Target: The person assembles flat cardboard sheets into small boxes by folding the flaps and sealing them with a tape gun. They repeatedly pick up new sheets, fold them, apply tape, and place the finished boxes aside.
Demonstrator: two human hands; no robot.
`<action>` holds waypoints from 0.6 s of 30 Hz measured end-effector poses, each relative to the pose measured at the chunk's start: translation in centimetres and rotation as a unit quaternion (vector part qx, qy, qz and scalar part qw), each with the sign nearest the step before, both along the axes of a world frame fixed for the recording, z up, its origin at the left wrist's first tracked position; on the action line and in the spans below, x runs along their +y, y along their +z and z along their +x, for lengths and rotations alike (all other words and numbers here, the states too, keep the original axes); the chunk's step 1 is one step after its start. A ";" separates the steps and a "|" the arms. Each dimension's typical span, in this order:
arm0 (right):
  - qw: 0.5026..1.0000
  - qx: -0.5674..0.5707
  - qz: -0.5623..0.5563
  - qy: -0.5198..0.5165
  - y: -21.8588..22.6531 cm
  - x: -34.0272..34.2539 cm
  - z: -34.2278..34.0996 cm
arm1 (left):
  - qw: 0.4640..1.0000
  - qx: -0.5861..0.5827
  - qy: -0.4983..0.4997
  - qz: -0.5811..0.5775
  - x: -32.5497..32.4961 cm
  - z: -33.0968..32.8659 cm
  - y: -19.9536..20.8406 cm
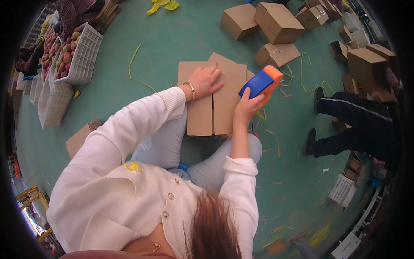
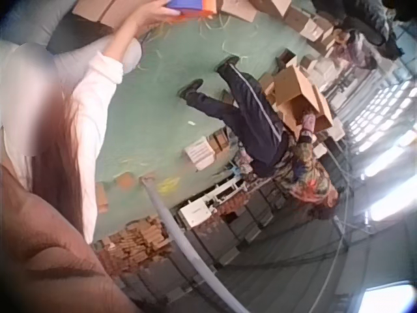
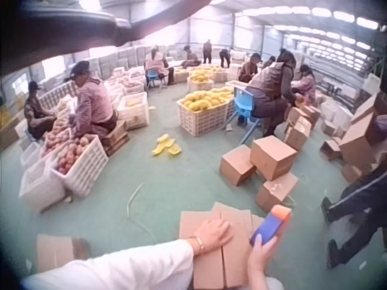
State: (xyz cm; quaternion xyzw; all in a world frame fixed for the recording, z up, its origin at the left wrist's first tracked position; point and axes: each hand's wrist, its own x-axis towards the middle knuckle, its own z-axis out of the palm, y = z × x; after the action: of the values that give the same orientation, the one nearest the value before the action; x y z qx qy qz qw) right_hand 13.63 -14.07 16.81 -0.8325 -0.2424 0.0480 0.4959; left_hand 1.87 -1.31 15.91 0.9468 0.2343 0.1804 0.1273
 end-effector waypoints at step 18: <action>0.998 -0.006 -0.024 -0.062 -0.9 -2.2 -3.7 | 0.994 -0.021 -0.104 0.004 0.1 -1.2 -0.3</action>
State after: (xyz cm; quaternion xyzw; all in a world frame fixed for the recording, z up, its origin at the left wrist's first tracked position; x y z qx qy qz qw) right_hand 9.92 -16.26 15.88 -0.8579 -0.1920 0.0180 0.4762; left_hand 0.69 -1.22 15.65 0.9625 0.1314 0.1865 0.1465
